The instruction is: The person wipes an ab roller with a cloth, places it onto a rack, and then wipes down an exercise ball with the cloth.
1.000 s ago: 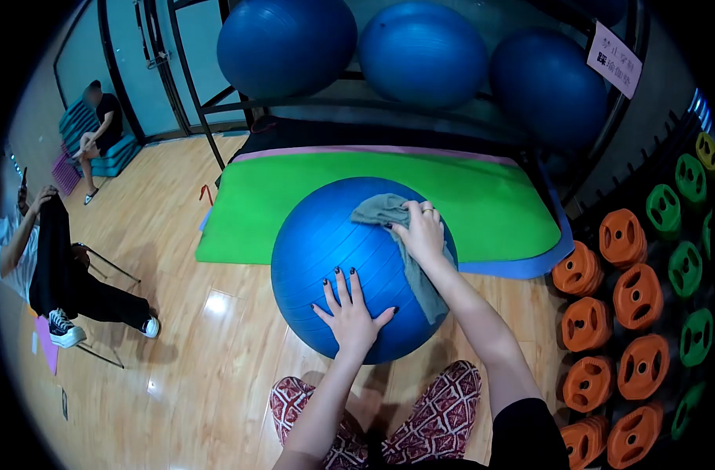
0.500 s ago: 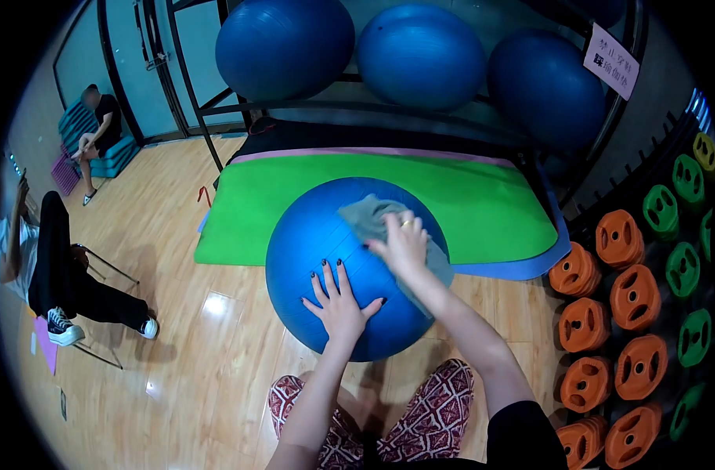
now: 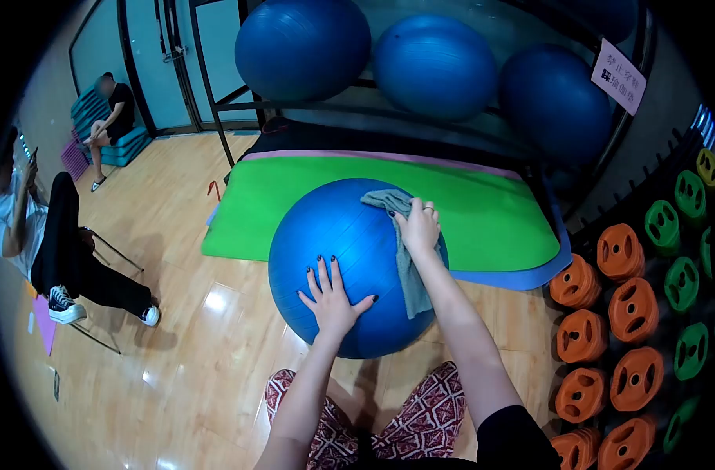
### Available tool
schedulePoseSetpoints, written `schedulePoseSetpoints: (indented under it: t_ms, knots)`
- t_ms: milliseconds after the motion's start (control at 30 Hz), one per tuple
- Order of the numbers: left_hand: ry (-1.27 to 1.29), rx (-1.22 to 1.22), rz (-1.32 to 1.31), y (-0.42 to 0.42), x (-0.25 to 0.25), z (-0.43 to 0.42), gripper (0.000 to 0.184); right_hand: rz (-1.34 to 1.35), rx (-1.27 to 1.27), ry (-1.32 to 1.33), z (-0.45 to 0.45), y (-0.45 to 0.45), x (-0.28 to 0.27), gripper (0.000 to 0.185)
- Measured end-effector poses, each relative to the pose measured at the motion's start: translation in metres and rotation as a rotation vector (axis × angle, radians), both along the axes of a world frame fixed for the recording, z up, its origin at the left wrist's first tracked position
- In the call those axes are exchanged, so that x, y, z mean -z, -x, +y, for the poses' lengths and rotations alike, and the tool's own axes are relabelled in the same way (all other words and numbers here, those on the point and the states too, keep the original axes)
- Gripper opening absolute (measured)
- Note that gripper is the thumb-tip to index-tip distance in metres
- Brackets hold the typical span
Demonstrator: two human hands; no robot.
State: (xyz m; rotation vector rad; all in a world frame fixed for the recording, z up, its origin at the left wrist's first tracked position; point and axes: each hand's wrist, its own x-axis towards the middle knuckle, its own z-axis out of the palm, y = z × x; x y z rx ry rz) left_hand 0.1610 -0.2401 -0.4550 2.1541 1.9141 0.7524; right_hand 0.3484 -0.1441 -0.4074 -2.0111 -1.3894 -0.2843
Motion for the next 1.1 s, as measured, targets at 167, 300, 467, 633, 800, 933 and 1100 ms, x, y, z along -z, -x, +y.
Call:
schedulePoseSetpoints:
  t_ms: [167, 300, 467, 633, 800, 933, 1100]
  knots:
    - [0.032, -0.005, -0.017, 0.005, -0.003, 0.013, 0.112, -0.101, -0.217, -0.120, -0.041, 0.043, 0.006, 0.043]
    - [-0.048, -0.004, 0.008, 0.018, 0.011, 0.017, 0.107, -0.243, -0.465, -0.141, -0.074, 0.063, 0.012, 0.042]
    - [-0.035, -0.010, -0.015, 0.028, 0.005, 0.001, 0.106, -0.200, -0.431, -0.137, -0.061, 0.051, 0.012, 0.040]
    - [-0.014, -0.017, -0.025, 0.041, 0.014, -0.009, 0.109, -0.082, -0.216, -0.124, -0.029, 0.022, 0.011, 0.037]
    - [-0.049, -0.002, -0.053, 0.063, 0.029, -0.017, 0.110, 0.031, -0.102, -0.064, -0.012, 0.004, 0.010, 0.034]
    - [-0.048, -0.009, -0.047, 0.060, 0.036, -0.025, 0.111, -0.095, -0.362, -0.185, -0.039, 0.039, 0.008, 0.033]
    - [-0.080, -0.009, 0.033, 0.025, 0.036, -0.054, 0.106, -0.326, -0.755, -0.135, -0.071, 0.096, -0.010, 0.031]
